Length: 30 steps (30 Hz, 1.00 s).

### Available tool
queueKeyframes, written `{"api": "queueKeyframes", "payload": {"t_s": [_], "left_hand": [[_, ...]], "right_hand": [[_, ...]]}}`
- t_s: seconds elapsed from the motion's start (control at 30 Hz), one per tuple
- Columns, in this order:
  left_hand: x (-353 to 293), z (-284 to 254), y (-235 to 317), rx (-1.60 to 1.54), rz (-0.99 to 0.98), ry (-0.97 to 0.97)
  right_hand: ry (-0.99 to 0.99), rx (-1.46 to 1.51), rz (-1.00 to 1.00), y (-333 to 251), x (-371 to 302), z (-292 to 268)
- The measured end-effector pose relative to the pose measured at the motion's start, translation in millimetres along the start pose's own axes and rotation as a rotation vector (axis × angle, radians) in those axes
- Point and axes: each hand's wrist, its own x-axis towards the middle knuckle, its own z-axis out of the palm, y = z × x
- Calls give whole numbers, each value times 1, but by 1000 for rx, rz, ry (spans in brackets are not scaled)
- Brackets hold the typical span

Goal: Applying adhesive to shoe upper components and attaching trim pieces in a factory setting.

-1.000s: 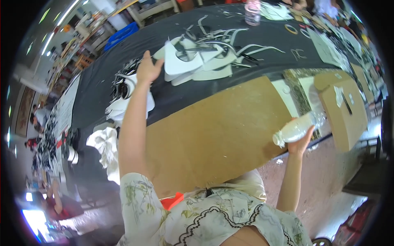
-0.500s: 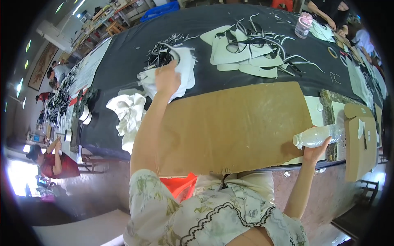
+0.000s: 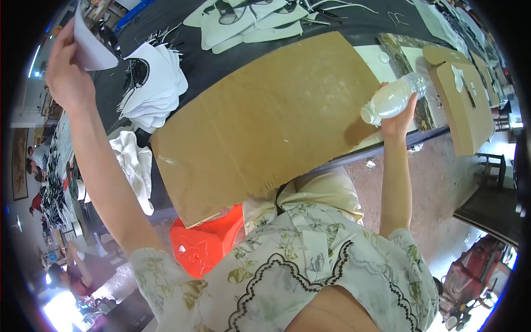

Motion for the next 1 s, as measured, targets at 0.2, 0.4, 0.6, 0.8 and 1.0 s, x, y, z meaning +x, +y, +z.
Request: {"api": "queueKeyframes", "payload": {"t_s": [0.2, 0.4, 0.6, 0.8, 1.0], "left_hand": [[-116, 21, -5, 98, -67, -609], [-251, 11, -4, 495, 92, -1136], [-259, 12, -15, 423, -295, -546], [-240, 74, -47, 529, -171, -773], [-218, 74, -87, 491, -498, -358]], "right_hand": [[-144, 106, 65, -7, -5, -14], [-143, 28, 96, -8, -6, -6], [-249, -11, 131, -10, -10, 25], [-412, -5, 448, 35, -23, 108], [-301, -92, 703, 90, -27, 127]]}}
